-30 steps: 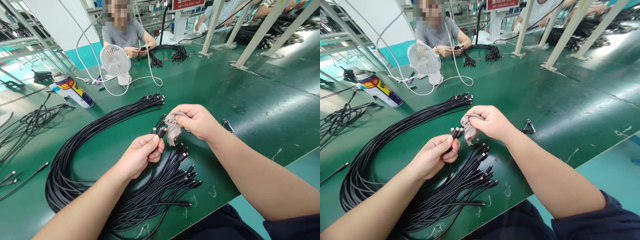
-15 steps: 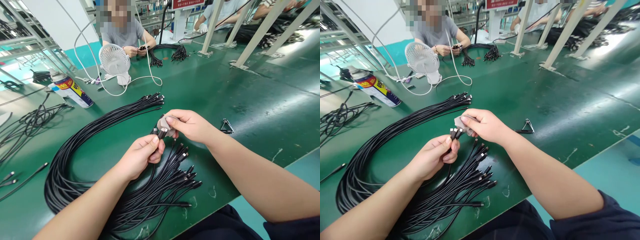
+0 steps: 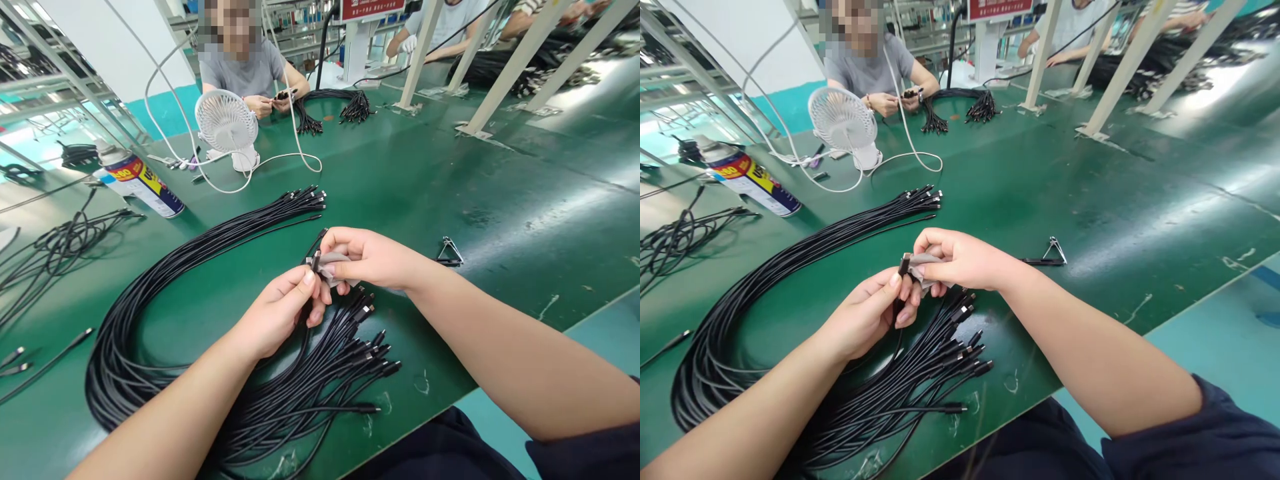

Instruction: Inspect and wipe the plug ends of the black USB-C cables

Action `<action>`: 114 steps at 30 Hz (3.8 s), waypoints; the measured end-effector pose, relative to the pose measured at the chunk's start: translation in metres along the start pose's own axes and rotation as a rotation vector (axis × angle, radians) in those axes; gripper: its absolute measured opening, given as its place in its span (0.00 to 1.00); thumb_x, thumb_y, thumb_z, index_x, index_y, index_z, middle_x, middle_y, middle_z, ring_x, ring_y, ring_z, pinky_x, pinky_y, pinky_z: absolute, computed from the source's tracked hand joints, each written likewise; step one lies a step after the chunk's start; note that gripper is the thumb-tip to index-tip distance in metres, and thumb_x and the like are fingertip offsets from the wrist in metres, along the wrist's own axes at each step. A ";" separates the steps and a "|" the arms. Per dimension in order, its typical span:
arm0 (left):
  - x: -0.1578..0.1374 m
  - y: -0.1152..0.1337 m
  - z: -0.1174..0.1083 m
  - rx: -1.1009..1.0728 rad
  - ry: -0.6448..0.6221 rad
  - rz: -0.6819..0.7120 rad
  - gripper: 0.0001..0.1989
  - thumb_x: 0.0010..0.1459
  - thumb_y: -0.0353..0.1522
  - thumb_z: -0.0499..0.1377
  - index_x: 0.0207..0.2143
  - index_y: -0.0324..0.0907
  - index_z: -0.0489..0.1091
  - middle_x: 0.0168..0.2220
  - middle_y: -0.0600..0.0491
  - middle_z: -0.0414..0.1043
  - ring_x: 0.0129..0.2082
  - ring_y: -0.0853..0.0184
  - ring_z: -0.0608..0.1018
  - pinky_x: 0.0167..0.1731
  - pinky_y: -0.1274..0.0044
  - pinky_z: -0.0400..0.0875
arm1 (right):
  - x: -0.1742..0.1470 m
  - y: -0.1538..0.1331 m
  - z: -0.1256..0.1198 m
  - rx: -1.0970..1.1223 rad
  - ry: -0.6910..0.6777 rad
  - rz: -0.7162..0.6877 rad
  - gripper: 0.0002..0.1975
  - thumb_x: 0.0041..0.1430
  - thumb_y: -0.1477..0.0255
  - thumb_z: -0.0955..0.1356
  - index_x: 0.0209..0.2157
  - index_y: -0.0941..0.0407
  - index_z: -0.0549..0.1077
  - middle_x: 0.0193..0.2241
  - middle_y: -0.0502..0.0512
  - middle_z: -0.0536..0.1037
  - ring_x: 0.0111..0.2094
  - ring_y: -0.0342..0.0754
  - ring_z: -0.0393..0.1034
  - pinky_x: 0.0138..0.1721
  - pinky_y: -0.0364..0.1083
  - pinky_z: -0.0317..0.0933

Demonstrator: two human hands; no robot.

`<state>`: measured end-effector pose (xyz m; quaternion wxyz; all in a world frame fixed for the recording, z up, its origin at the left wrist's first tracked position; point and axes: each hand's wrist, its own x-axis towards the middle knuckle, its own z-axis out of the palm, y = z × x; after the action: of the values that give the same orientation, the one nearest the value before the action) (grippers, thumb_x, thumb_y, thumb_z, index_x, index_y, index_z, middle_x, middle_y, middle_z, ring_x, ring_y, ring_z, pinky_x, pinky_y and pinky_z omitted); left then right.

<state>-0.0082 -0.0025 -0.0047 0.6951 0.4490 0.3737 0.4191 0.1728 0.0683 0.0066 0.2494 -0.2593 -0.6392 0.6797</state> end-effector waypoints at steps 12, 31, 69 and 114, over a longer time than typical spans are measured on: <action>0.004 0.001 0.000 0.138 0.093 -0.054 0.17 0.53 0.43 0.66 0.30 0.38 0.70 0.26 0.56 0.71 0.18 0.76 0.69 0.18 0.81 0.63 | -0.001 -0.005 -0.005 0.033 0.040 -0.078 0.06 0.50 0.78 0.73 0.30 0.59 0.73 0.27 0.49 0.77 0.28 0.40 0.72 0.33 0.42 0.69; 0.003 0.003 0.002 0.080 0.153 -0.030 0.19 0.47 0.41 0.71 0.24 0.38 0.66 0.20 0.60 0.61 0.16 0.79 0.61 0.17 0.82 0.54 | 0.000 -0.004 0.006 0.042 0.063 0.099 0.16 0.49 0.61 0.76 0.25 0.61 0.76 0.19 0.52 0.77 0.20 0.41 0.72 0.23 0.40 0.68; 0.003 0.001 0.007 -0.044 0.173 -0.096 0.18 0.51 0.41 0.68 0.27 0.38 0.66 0.20 0.62 0.58 0.15 0.82 0.54 0.15 0.85 0.46 | -0.001 0.002 0.011 -0.722 0.347 -0.262 0.13 0.66 0.70 0.60 0.25 0.55 0.64 0.17 0.48 0.71 0.19 0.42 0.66 0.25 0.42 0.57; 0.002 0.010 0.011 0.327 0.332 -0.080 0.13 0.46 0.33 0.69 0.22 0.40 0.66 0.14 0.64 0.60 0.12 0.79 0.63 0.12 0.86 0.56 | -0.011 -0.005 0.017 -1.140 0.388 -0.262 0.11 0.64 0.71 0.58 0.27 0.56 0.63 0.23 0.53 0.69 0.25 0.46 0.58 0.27 0.44 0.48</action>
<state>-0.0007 -0.0017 0.0080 0.5582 0.4652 0.5634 0.3932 0.1695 0.0481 0.0130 0.2647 -0.3901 -0.8715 0.1352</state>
